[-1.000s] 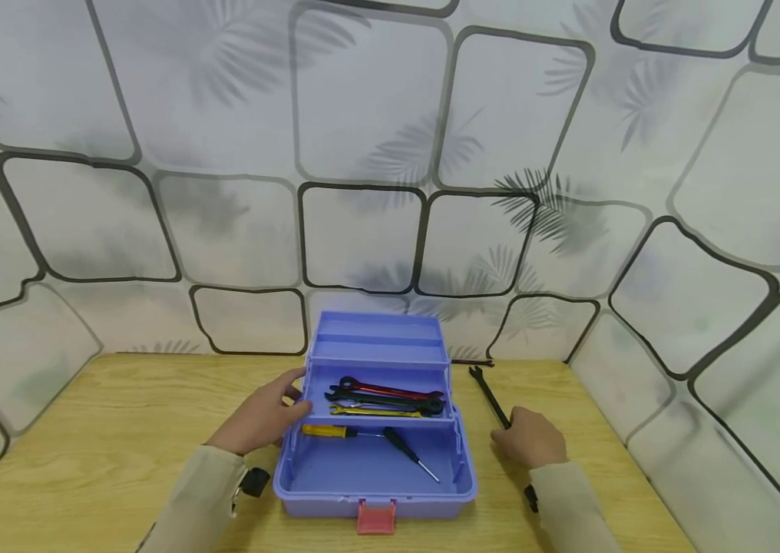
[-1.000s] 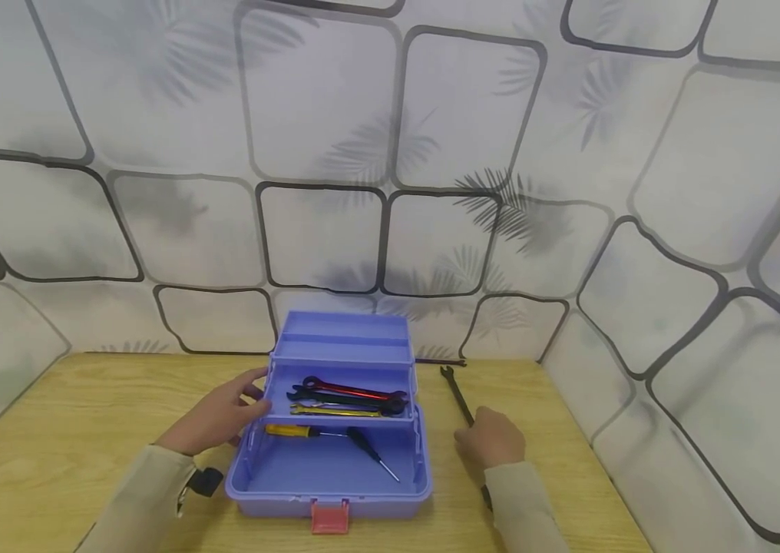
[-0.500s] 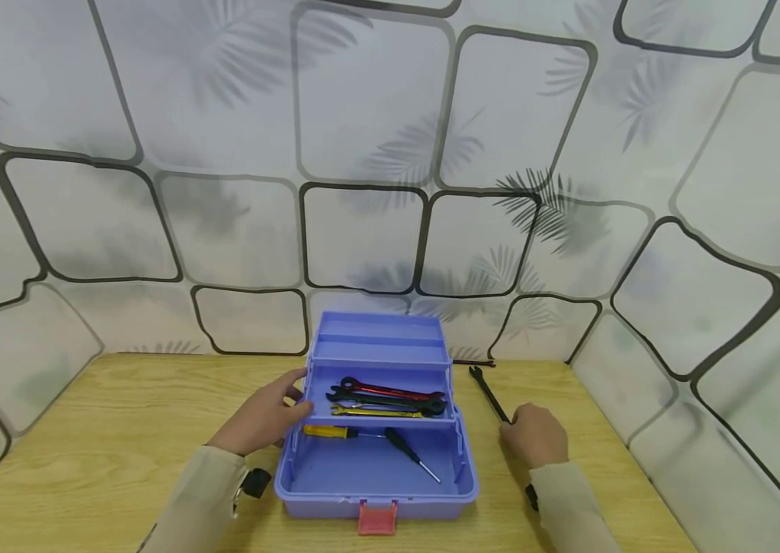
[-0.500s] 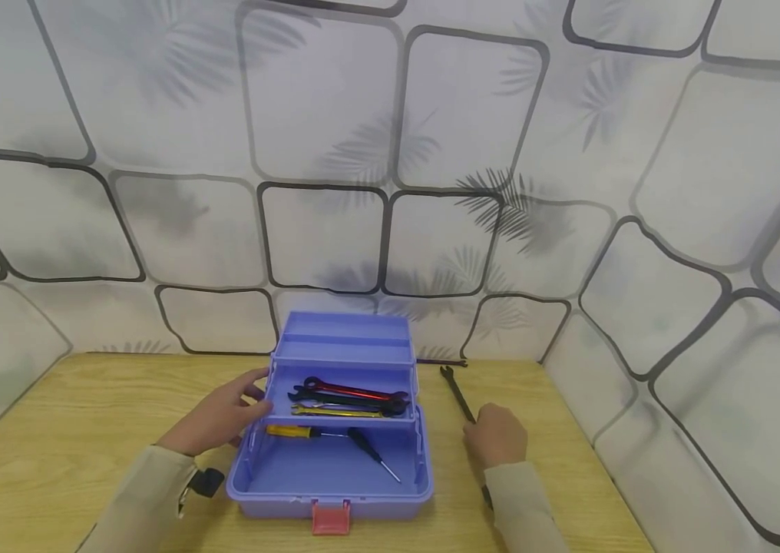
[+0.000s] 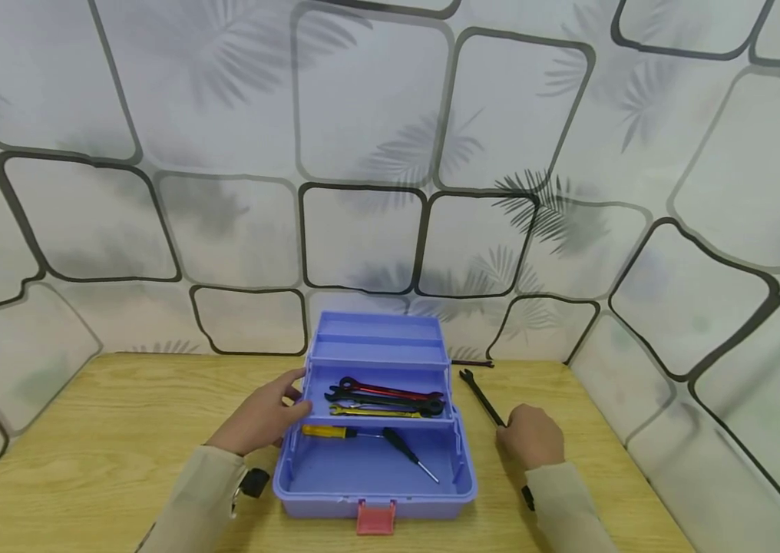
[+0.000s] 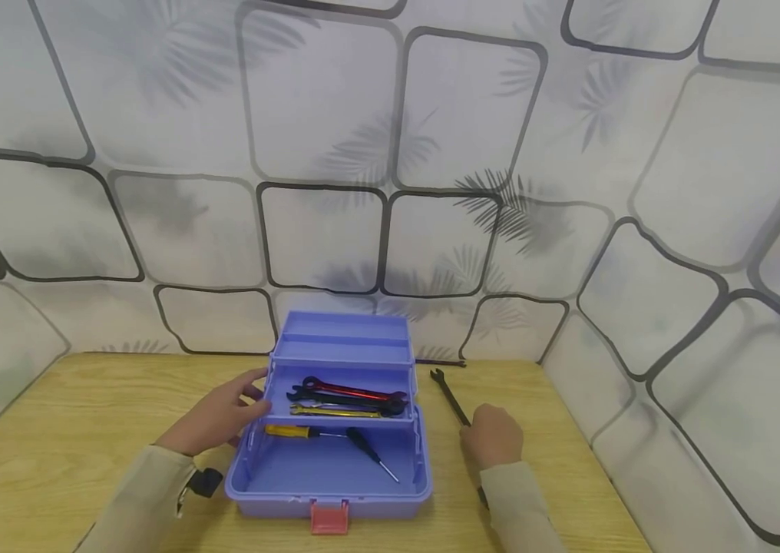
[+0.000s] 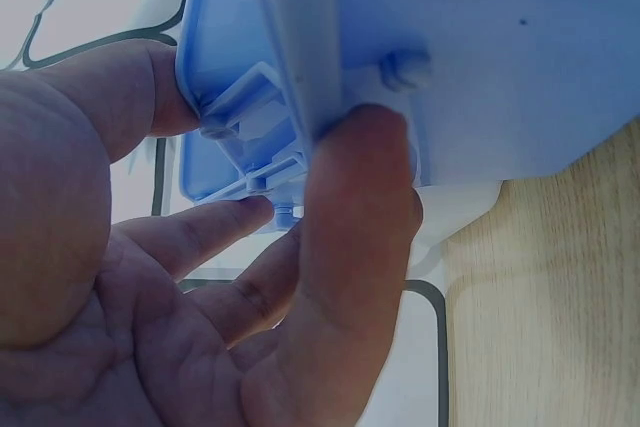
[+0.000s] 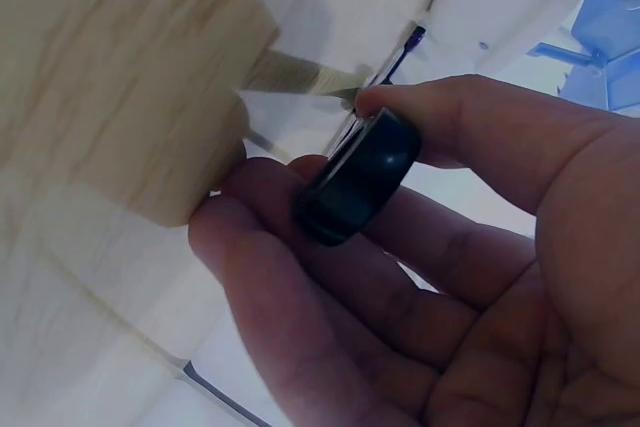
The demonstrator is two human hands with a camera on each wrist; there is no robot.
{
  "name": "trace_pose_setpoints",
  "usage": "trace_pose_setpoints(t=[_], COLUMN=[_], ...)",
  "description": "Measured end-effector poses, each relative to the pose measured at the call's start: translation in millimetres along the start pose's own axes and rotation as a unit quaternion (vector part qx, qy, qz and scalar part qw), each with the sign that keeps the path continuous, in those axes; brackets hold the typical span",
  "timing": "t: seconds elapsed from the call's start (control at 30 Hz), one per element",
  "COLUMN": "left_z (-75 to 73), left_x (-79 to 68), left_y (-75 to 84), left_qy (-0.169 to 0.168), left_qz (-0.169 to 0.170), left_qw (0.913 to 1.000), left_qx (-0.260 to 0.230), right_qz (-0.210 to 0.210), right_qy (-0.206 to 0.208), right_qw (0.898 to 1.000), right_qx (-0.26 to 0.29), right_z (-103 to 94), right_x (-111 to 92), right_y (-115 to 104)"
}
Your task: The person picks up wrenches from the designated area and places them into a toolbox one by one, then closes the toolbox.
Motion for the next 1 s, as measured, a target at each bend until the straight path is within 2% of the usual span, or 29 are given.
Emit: trace_pose_setpoints(t=[0.67,0.9,1.0], left_z=[-0.2,0.0,0.2], left_x=[-1.3,-0.4,0.0], left_y=[1.2,0.0,0.1], left_qy=[0.001,-0.001,0.000], left_qz=[0.002,-0.001,-0.001], left_qw=[1.0000,1.0000,1.0000], left_qx=[-0.005,-0.008,-0.006], right_qz=[-0.015,-0.001,0.000], right_qy=[-0.003,-0.027,-0.020], right_qw=[1.000,1.000,1.000], right_qx=[-0.011,0.007,0.021], right_z=[-1.4,-4.4,-7.3], right_x=[0.2,0.9,1.3], right_y=[-0.6,5.1,6.7])
Point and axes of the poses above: each hand's wrist, its own x-axis towards the middle knuckle, its own z-axis out of the palm, y = z × x, the point moved 2 cm from there along x, towards the middle knuckle, and after that the axes turned 9 degrees about y, right-handed, at the moved point
